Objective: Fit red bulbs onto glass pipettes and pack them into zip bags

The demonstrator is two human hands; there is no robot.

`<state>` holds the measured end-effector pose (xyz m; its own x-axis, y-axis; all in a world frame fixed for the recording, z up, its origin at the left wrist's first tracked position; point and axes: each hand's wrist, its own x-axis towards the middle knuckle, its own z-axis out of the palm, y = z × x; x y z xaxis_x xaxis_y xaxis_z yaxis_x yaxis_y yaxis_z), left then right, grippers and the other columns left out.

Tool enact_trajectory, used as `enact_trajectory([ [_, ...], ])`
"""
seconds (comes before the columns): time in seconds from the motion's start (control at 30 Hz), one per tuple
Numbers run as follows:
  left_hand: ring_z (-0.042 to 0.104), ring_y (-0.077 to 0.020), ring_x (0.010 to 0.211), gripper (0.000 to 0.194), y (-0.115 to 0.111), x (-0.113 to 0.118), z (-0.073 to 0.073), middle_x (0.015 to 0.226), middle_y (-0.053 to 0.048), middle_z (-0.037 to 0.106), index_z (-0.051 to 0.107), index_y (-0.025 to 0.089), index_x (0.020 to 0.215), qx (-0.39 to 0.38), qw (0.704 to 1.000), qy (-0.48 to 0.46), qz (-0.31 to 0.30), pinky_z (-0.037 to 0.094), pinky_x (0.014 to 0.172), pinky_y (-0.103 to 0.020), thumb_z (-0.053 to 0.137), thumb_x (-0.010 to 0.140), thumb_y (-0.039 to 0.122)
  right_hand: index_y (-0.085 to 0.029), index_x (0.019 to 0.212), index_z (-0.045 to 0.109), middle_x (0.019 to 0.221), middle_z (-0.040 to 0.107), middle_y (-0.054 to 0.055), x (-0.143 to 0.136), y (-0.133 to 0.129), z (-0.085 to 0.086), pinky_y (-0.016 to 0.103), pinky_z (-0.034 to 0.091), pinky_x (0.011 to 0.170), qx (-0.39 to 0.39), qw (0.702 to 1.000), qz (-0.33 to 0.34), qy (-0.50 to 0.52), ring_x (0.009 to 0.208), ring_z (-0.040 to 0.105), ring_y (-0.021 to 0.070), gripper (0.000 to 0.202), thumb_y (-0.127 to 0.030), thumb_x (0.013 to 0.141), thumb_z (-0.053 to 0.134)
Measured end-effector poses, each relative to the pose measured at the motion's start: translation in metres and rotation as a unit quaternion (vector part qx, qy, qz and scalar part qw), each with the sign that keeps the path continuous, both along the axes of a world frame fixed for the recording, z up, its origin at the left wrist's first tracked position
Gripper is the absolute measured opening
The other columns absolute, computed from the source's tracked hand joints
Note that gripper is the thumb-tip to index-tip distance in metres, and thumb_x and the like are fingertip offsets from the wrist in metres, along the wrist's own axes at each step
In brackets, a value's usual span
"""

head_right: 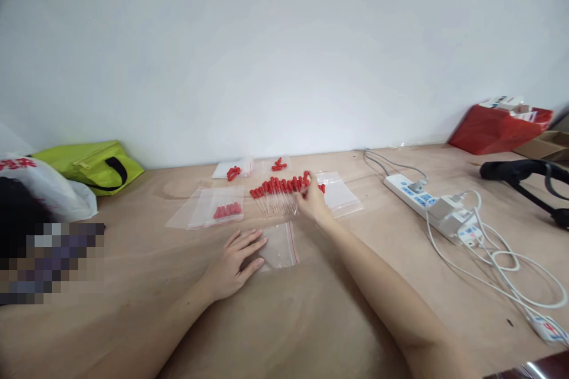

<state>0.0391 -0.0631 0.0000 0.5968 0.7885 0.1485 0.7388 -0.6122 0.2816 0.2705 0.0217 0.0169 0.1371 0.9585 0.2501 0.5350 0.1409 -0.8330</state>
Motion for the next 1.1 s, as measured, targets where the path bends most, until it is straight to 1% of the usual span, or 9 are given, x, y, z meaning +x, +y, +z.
enact_trajectory([
  [0.07,0.038,-0.0225,0.123,0.040,0.000,0.000,0.000,0.132,-0.007,0.044,0.048,0.024,0.122,0.000,1.000,-0.008,0.001,0.024,0.103,-0.050,0.043,0.085,0.038,-0.016,0.132,0.007,0.055,0.048,-0.009,0.010,-0.020,-0.011,0.024,0.043,0.047,-0.011,0.990,0.016,0.138,0.045,0.053,0.0127,0.076,-0.024,0.071,0.051],
  [0.13,0.038,-0.0227,0.122,0.040,0.000,0.000,0.000,0.132,-0.007,0.044,0.047,0.024,0.123,-0.001,1.000,-0.012,0.003,0.024,0.103,-0.050,0.044,0.085,0.037,-0.017,0.131,0.006,0.050,0.045,-0.012,0.015,-0.038,-0.020,0.022,0.041,0.043,-0.020,0.974,0.018,0.226,0.041,0.050,0.0116,0.082,-0.030,0.068,0.055],
  [0.2,0.038,-0.0227,0.122,0.041,0.000,0.001,0.001,0.132,-0.007,0.044,0.045,0.024,0.124,-0.005,1.000,-0.013,0.005,0.023,0.103,-0.050,0.043,0.085,0.036,-0.018,0.129,0.009,0.050,0.045,-0.012,0.014,-0.052,-0.026,0.021,0.041,0.042,-0.018,0.961,0.009,0.276,0.040,0.050,0.0109,0.082,-0.034,0.066,0.058],
  [0.3,0.038,-0.0226,0.122,0.043,0.000,0.001,0.003,0.131,-0.007,0.045,0.041,0.022,0.126,-0.016,1.000,-0.018,0.005,0.022,0.104,-0.049,0.042,0.085,0.036,-0.019,0.124,0.014,0.054,0.051,-0.010,0.006,-0.061,-0.032,0.022,0.044,0.043,-0.017,0.948,0.002,0.319,0.043,0.052,0.0105,0.076,-0.041,0.067,0.058],
  [0.5,0.039,-0.0238,0.121,0.047,-0.001,-0.001,0.007,0.129,-0.011,0.046,0.035,0.018,0.121,-0.029,0.998,-0.055,-0.007,0.026,0.103,-0.047,0.049,0.079,0.031,-0.022,0.109,0.023,0.060,0.054,-0.007,-0.004,-0.063,-0.037,0.025,0.047,0.045,-0.022,0.936,0.011,0.351,0.046,0.055,0.0111,0.059,-0.048,0.068,0.056],
  [0.7,0.039,-0.0243,0.120,0.043,-0.002,-0.001,0.009,0.128,-0.011,0.046,0.037,0.019,0.114,-0.029,0.998,-0.063,-0.004,0.029,0.101,-0.047,0.052,0.075,0.025,-0.021,0.109,0.025,0.062,0.055,-0.006,0.013,-0.061,-0.034,0.025,0.046,0.046,0.026,0.950,-0.031,0.309,0.046,0.053,0.0113,0.054,-0.045,0.070,0.054],
  [0.83,0.039,-0.0248,0.121,0.036,-0.003,0.000,0.009,0.129,-0.011,0.045,0.042,0.019,0.109,-0.024,0.998,-0.049,-0.008,0.026,0.103,-0.047,0.052,0.075,0.026,-0.021,0.110,0.025,0.062,0.056,-0.006,0.018,-0.061,-0.034,0.025,0.044,0.045,0.025,0.953,-0.036,0.298,0.045,0.052,0.0111,0.054,-0.045,0.071,0.053],
  [0.97,0.039,-0.0249,0.121,0.036,-0.003,0.000,0.009,0.129,-0.011,0.045,0.043,0.019,0.110,-0.020,0.999,-0.043,-0.012,0.025,0.103,-0.048,0.051,0.076,0.027,-0.021,0.108,0.025,0.061,0.056,-0.007,0.010,-0.063,-0.033,0.024,0.045,0.045,0.012,0.944,-0.020,0.329,0.046,0.053,0.0109,0.057,-0.047,0.068,0.056],
  [1.1,0.038,-0.0251,0.121,0.037,-0.002,0.000,0.009,0.130,-0.011,0.044,0.043,0.020,0.112,-0.021,0.999,-0.037,-0.012,0.024,0.103,-0.048,0.051,0.077,0.029,-0.023,0.100,0.026,0.058,0.054,-0.009,0.000,-0.068,-0.031,0.026,0.048,0.047,-0.019,0.924,0.005,0.382,0.046,0.055,0.0111,0.056,-0.051,0.064,0.059],
])
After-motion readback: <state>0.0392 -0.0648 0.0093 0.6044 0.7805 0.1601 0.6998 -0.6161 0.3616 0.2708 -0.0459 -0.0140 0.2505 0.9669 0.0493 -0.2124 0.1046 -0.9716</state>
